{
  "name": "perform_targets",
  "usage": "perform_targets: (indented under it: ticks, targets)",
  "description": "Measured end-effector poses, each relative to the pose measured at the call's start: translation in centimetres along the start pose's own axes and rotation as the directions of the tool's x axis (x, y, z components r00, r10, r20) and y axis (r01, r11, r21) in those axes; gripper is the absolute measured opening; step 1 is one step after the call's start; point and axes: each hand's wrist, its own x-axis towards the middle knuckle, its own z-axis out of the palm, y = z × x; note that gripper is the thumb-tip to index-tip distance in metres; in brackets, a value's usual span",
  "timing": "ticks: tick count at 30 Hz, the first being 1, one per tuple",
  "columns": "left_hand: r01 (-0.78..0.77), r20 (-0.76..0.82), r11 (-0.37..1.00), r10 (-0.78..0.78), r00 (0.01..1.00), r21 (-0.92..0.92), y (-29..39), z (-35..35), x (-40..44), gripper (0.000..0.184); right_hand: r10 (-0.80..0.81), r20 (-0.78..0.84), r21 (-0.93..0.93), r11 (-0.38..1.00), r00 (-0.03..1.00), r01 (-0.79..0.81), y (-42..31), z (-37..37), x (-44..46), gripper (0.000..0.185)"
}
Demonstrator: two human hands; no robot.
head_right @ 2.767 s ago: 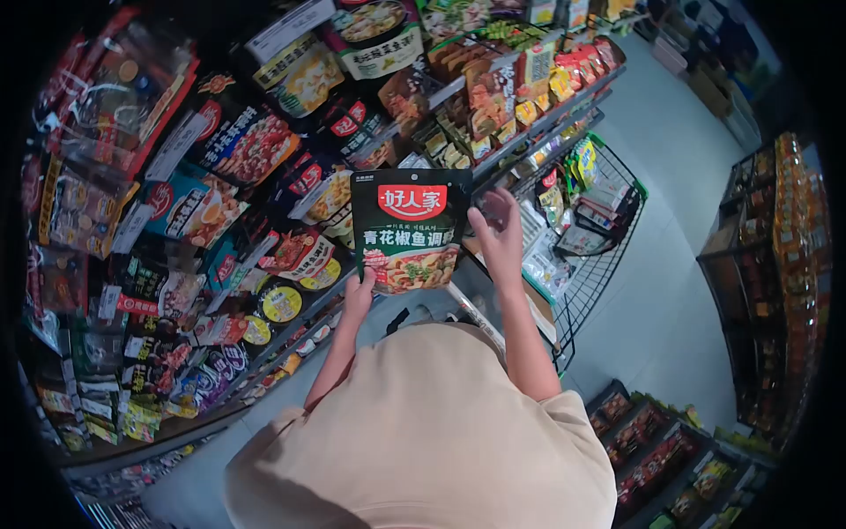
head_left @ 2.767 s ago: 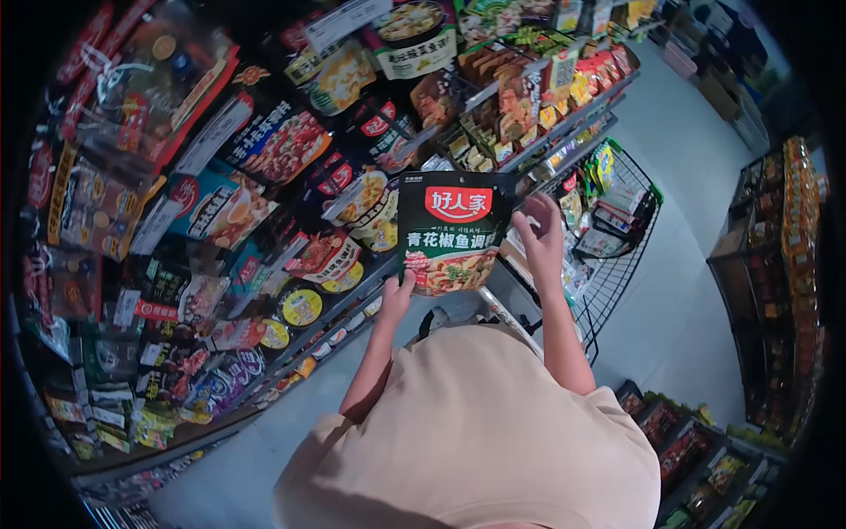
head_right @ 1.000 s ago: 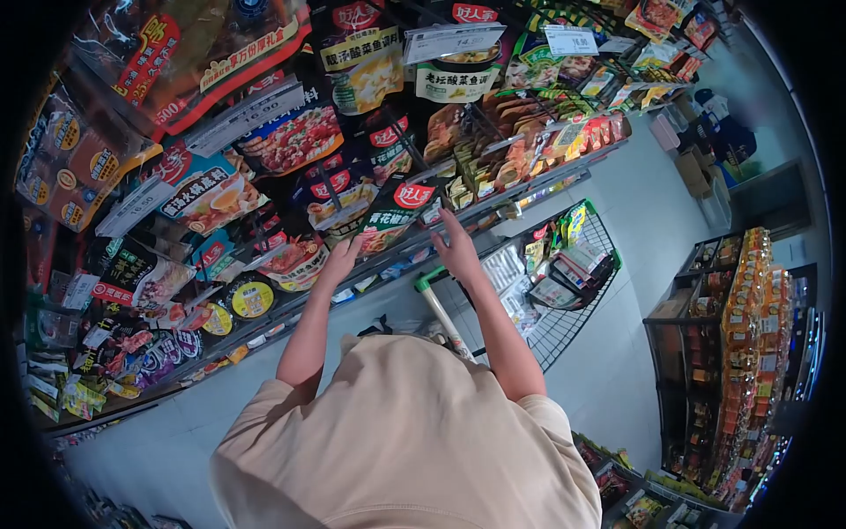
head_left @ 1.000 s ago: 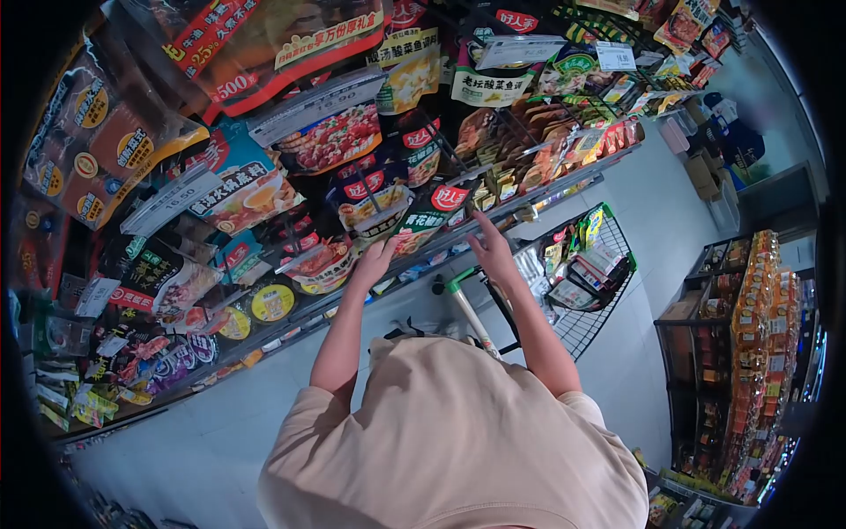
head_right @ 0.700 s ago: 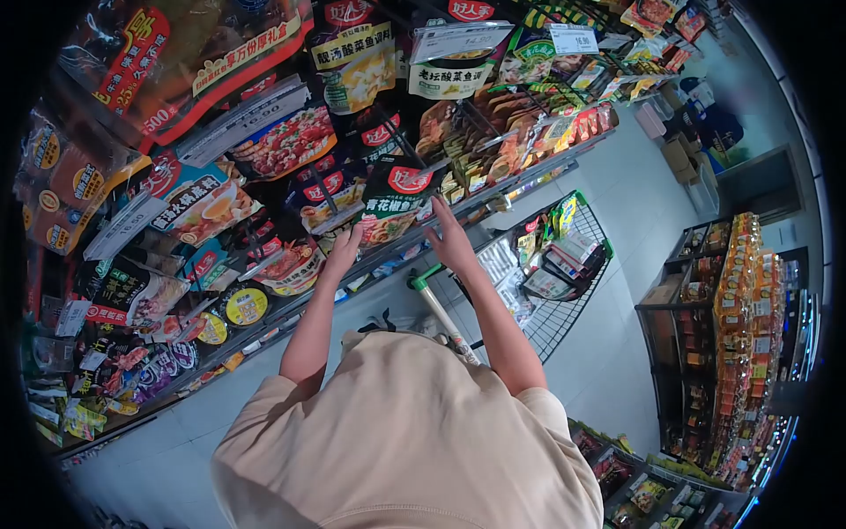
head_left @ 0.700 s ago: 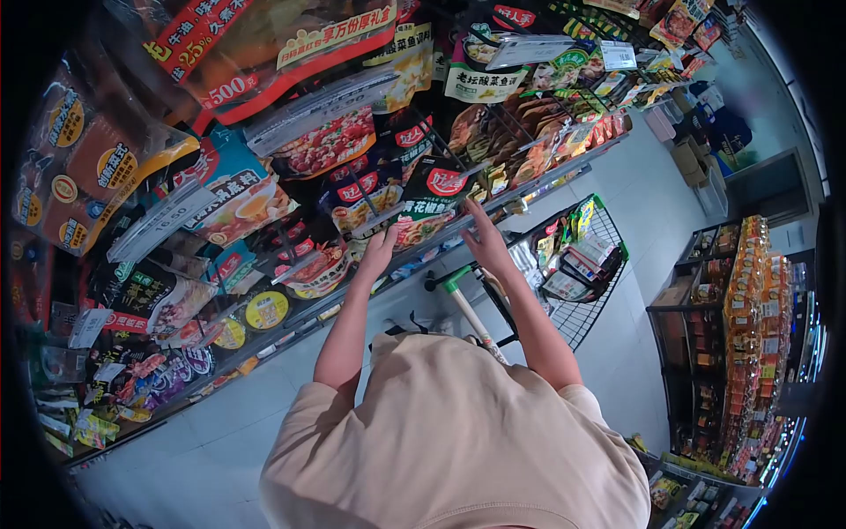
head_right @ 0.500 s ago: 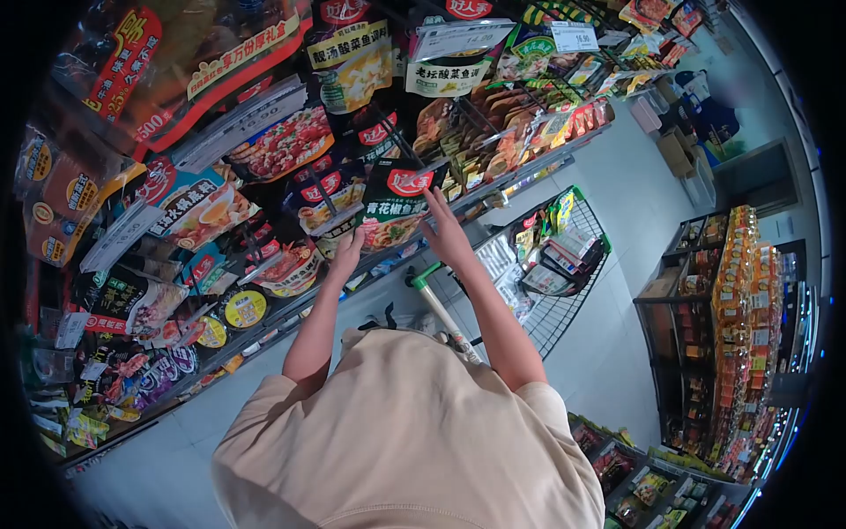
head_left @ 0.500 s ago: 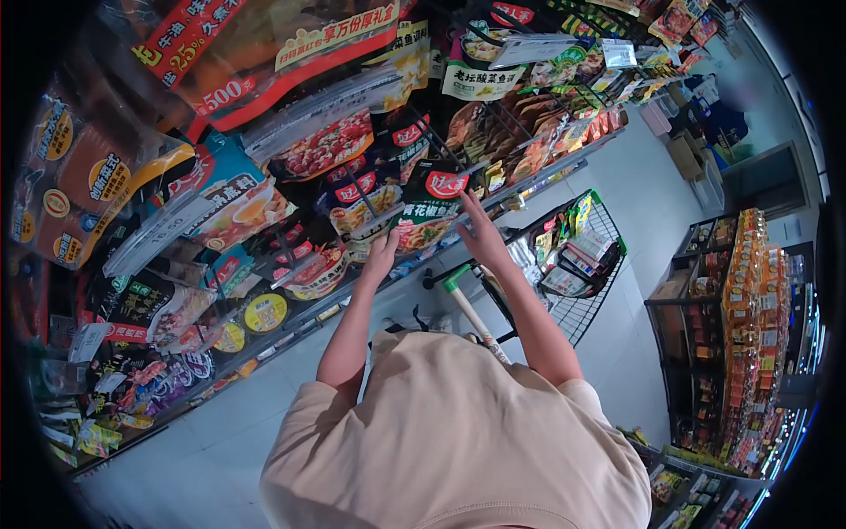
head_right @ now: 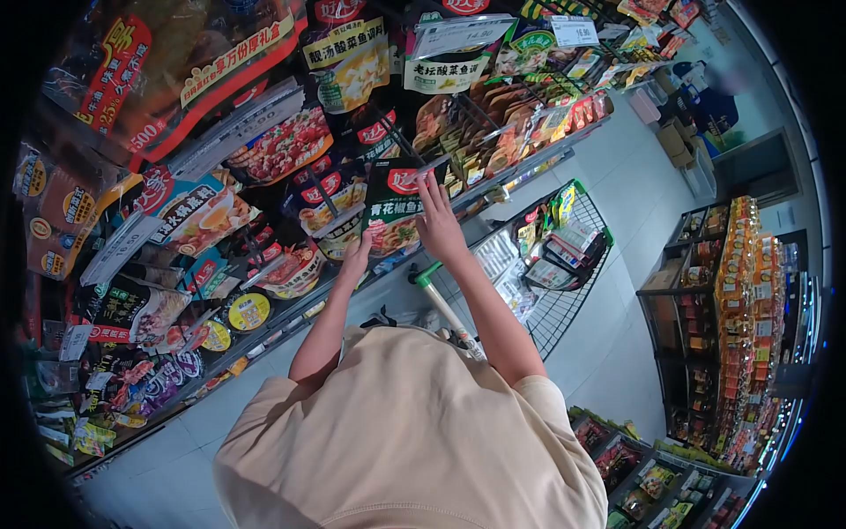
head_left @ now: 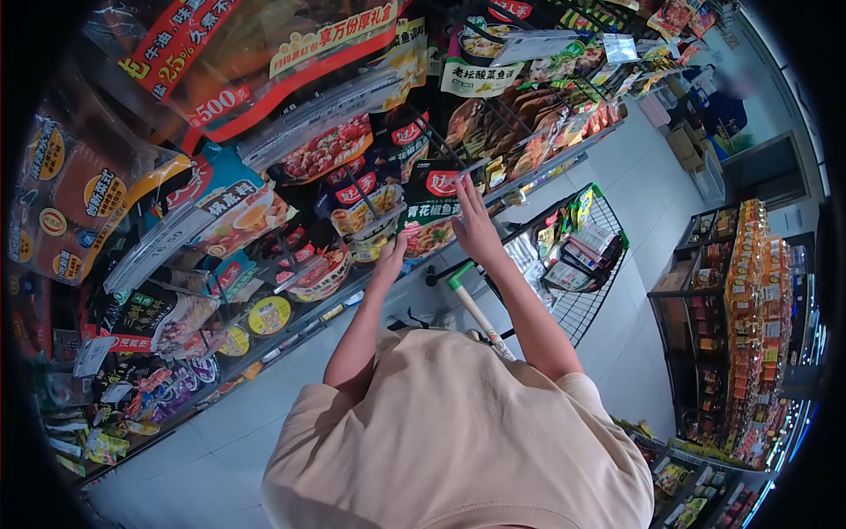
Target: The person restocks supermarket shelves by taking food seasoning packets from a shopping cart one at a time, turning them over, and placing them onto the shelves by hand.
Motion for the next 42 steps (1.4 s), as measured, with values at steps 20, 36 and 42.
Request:
perform_targets:
  ticks: [20,36,42]
  targets:
    - [0.164,0.031,0.971,-0.161,0.986,-0.176,-5.0,2.2,2.8,0.072,0.031,0.133,0.076,0.996,0.991,-0.041,1.9,0.9,-3.0,0.081]
    - [0.416,0.062,0.863,-0.416,0.907,-0.286,-4.0,2.9,6.7,0.091,0.387,-0.005,0.230,0.898,0.922,-0.376,3.9,-0.9,-17.1,0.066]
    - [0.573,0.103,0.755,-0.573,0.813,-0.319,-5.9,2.6,4.5,0.094,0.500,-0.131,0.324,0.837,0.856,-0.440,4.0,-1.9,-22.0,0.059]
